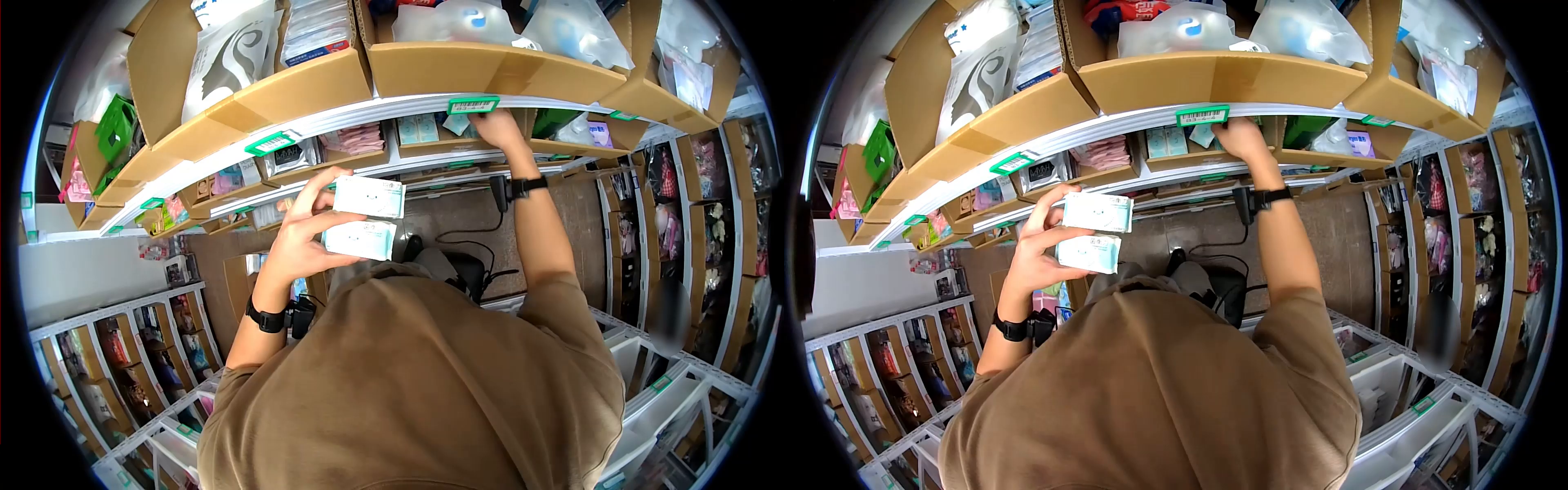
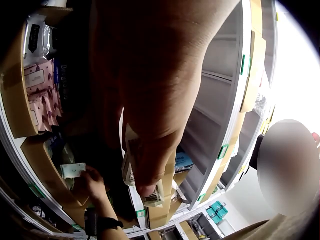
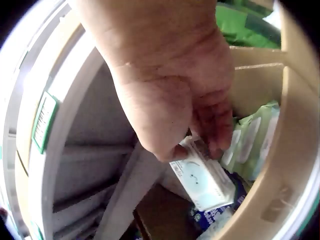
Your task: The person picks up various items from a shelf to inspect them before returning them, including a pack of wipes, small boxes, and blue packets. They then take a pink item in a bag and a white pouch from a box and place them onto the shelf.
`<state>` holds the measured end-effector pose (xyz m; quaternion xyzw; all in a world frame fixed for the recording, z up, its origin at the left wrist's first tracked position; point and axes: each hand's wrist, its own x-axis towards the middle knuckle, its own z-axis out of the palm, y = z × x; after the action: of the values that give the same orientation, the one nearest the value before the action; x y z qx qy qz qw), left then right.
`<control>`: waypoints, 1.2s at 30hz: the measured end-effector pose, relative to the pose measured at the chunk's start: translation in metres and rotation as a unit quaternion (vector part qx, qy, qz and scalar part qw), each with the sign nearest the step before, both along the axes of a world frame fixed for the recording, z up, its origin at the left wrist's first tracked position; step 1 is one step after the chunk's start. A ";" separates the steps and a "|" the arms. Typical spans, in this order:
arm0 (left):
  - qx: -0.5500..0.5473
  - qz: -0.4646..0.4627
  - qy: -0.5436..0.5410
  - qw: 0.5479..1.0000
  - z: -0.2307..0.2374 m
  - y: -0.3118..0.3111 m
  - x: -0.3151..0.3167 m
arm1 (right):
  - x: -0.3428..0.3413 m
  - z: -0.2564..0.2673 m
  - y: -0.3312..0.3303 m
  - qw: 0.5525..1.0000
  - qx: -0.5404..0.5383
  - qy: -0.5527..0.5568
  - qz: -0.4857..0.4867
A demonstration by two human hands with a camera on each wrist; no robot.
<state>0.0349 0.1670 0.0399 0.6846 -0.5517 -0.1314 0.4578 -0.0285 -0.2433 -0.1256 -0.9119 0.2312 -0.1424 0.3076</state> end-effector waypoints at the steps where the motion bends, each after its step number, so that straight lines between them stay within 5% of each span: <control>1: -0.008 -0.006 0.002 1.000 0.000 -0.002 -0.001 | 0.014 -0.019 -0.012 0.994 -0.092 0.015 0.048; 6: -0.023 -0.012 0.010 1.000 0.002 -0.003 -0.002 | 0.062 -0.057 -0.015 0.969 -0.062 0.212 0.109; 14: 0.006 0.033 -0.022 0.999 -0.001 0.011 0.001 | 0.069 -0.047 0.025 0.947 -0.085 0.303 0.062; 17: 0.008 0.037 -0.026 0.999 -0.005 0.010 0.002 | 0.066 -0.054 0.021 0.964 -0.020 0.257 0.069; 23: -0.007 0.022 -0.013 1.000 -0.003 -0.003 0.004 | 0.049 -0.021 0.031 0.944 -0.052 0.300 0.124; 24: -0.008 0.023 -0.016 1.000 -0.002 -0.004 0.007 | 0.042 -0.007 0.038 0.958 -0.056 0.265 0.092; 25: -0.010 0.024 -0.025 0.999 -0.003 -0.004 0.009 | 0.034 -0.005 0.049 0.988 -0.080 0.113 0.065; 27: -0.009 0.029 -0.033 0.999 -0.007 -0.006 0.011 | 0.016 0.024 0.069 0.964 0.235 -0.013 0.125; 29: -0.026 0.037 -0.016 0.999 -0.013 -0.013 0.012 | -0.007 0.056 0.105 0.816 0.521 -0.046 0.248; 31: -0.011 0.035 -0.026 0.999 -0.018 -0.019 0.015 | -0.021 0.065 0.140 0.736 0.592 -0.058 0.323; 36: 0.017 0.029 -0.052 0.998 -0.015 -0.037 0.016 | -0.021 0.086 0.159 0.747 0.612 -0.108 0.236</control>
<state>0.0504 0.1300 0.0250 0.7140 -0.5521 -0.0915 0.4207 -0.0498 -0.0840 -0.0399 -0.5327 0.0111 0.0096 0.8462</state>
